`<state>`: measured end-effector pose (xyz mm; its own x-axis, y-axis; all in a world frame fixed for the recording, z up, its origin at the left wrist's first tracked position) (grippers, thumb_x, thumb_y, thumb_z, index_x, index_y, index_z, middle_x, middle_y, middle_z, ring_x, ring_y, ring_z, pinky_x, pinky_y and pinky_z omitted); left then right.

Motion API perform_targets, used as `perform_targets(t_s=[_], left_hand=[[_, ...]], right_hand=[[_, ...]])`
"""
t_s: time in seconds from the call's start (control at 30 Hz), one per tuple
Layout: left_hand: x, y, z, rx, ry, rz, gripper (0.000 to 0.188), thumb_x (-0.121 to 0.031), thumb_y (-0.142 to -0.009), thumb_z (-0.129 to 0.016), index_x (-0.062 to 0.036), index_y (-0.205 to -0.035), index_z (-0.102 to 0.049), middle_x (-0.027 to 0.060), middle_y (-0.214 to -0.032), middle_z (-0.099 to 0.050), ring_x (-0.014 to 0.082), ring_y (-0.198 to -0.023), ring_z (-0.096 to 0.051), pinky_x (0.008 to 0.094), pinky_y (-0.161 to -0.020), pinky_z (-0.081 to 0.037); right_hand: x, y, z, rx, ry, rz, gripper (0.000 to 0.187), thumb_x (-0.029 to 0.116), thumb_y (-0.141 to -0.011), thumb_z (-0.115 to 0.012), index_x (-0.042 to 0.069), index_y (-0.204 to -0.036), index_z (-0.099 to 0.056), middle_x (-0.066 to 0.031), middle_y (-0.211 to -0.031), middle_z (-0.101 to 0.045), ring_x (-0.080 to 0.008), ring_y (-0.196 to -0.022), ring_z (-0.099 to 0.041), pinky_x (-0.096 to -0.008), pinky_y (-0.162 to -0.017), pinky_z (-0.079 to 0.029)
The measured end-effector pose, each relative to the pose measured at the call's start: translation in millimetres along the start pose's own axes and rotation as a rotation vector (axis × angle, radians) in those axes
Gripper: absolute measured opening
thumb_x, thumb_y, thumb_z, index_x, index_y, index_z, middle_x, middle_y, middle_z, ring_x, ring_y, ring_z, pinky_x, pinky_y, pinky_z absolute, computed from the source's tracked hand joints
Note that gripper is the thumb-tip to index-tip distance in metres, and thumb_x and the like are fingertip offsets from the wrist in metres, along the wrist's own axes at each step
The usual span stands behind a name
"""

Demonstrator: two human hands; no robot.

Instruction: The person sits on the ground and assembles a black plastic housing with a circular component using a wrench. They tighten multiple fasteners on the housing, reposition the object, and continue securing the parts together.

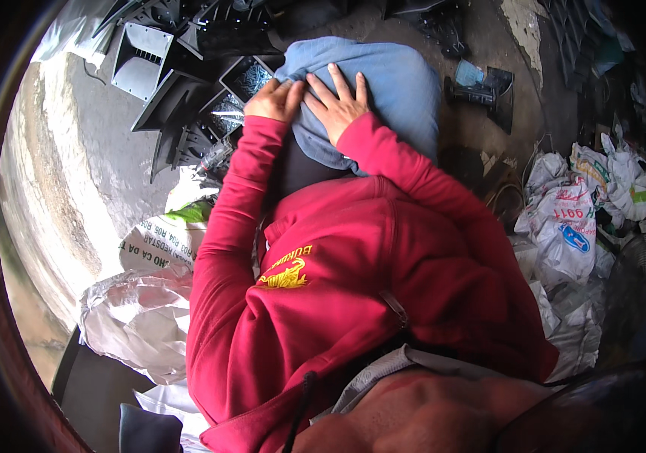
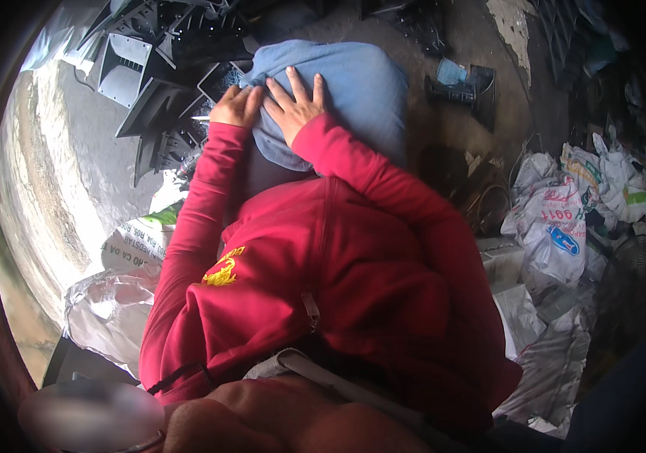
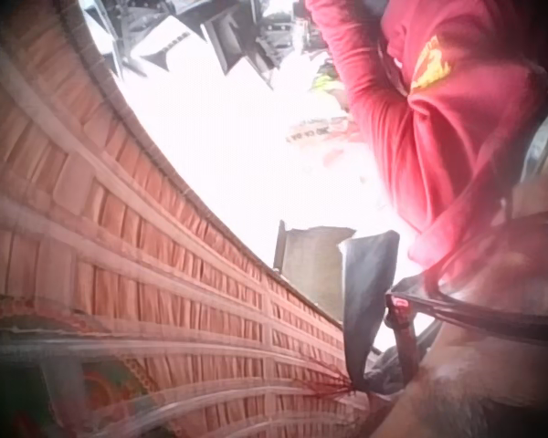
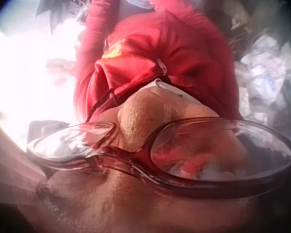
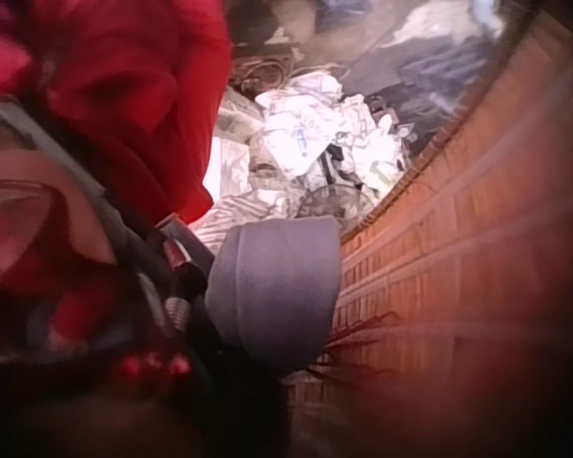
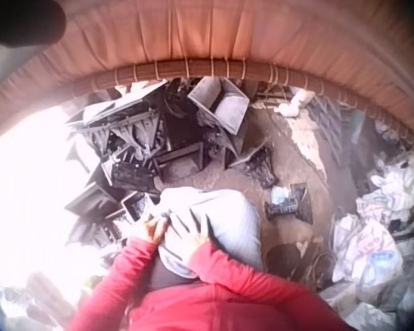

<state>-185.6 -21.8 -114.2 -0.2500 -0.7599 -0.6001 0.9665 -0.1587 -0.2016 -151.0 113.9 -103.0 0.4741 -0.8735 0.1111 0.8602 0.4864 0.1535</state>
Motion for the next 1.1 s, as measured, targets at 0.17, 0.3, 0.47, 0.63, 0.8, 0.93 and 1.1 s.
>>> perform_targets(t_s=[0.17, 0.3, 0.47, 0.63, 0.8, 0.93, 1.1], left_hand=[[-28, 7, 20, -0.025, 0.141, -0.043, 0.024, -0.029, -0.090, -0.066, -0.0060, -0.094, -0.072, 0.0112, -0.074, -0.058, 0.0297, -0.061, -0.060, 0.0379, -0.054, -0.047], [-61, 32, 10, 0.039, 0.119, -0.099, 0.021, -0.026, -0.087, -0.068, -0.0064, -0.092, -0.071, 0.0102, -0.073, -0.056, 0.0288, -0.062, -0.060, 0.0376, -0.054, -0.048], [-29, 31, 16, 0.051, 0.079, -0.106, 0.022, -0.029, -0.088, -0.067, -0.0071, -0.086, -0.070, 0.0104, -0.072, -0.056, 0.0304, -0.058, -0.059, 0.0389, -0.051, -0.046], [-9, 27, 6, -0.036, 0.114, 0.049, 0.026, -0.032, -0.089, -0.066, -0.0067, -0.092, -0.072, 0.0106, -0.072, -0.058, 0.0304, -0.058, -0.060, 0.0389, -0.052, -0.047], [-51, 42, 7, 0.001, 0.225, 0.021, 0.024, -0.026, -0.089, -0.064, -0.0026, -0.091, -0.070, 0.0147, -0.074, -0.057, 0.0342, -0.062, -0.059, 0.0405, -0.055, -0.046], [-89, 46, 17, 0.007, 0.375, -0.155, 0.018, -0.022, -0.084, -0.069, -0.0037, -0.088, -0.069, 0.0118, -0.070, -0.054, 0.0292, -0.060, -0.059, 0.0376, -0.054, -0.047], [-75, 25, 6, -0.016, 0.169, -0.256, 0.015, -0.022, -0.087, -0.068, -0.0068, -0.089, -0.069, 0.0086, -0.073, -0.058, 0.0271, -0.057, -0.060, 0.0358, -0.049, -0.047]], right_hand=[[0, -2, -1, 0.163, 0.075, -0.034, 0.048, 0.021, -0.088, -0.050, 0.022, -0.136, -0.052, -0.0030, -0.154, -0.031, -0.0334, -0.148, -0.003, -0.0701, -0.111, -0.008], [-1, 6, -6, -0.079, -0.058, -0.004, 0.038, 0.028, -0.088, -0.052, 0.027, -0.124, -0.063, -0.0012, -0.153, -0.033, -0.0337, -0.148, -0.002, -0.0705, -0.111, -0.004], [-3, 1, 7, 0.138, 0.023, -0.014, 0.036, 0.028, -0.086, -0.055, 0.026, -0.121, -0.063, 0.0004, -0.151, -0.034, -0.0329, -0.147, -0.011, -0.0697, -0.111, -0.008], [-3, 3, 1, -0.070, -0.086, -0.033, 0.041, 0.019, -0.085, -0.055, 0.025, -0.126, -0.060, 0.0015, -0.152, -0.033, -0.0318, -0.147, -0.013, -0.0667, -0.112, -0.010], [-8, 4, -7, -0.055, -0.058, -0.070, 0.044, 0.022, -0.084, -0.056, 0.021, -0.128, -0.058, 0.0026, -0.154, -0.031, -0.0321, -0.147, -0.013, -0.0652, -0.112, -0.012], [-8, 9, -11, -0.295, -0.097, 0.007, 0.034, 0.039, -0.083, -0.053, 0.023, -0.109, -0.068, -0.0061, -0.144, -0.042, -0.0364, -0.146, -0.015, -0.0674, -0.110, -0.015], [-8, 0, -17, 0.004, -0.082, -0.077, 0.048, 0.040, -0.087, -0.051, 0.022, -0.130, -0.059, -0.0080, -0.156, -0.030, -0.0330, -0.149, -0.008, -0.0609, -0.115, -0.004]])
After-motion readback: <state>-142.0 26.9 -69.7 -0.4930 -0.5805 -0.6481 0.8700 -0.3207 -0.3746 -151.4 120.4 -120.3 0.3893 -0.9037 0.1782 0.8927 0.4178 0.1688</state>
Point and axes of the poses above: each hand's wrist, its own y-axis away from the middle knuckle, its own z-axis out of the back of the hand, x = y × z, the point moved 6 cm from there along -y, towards the middle knuckle
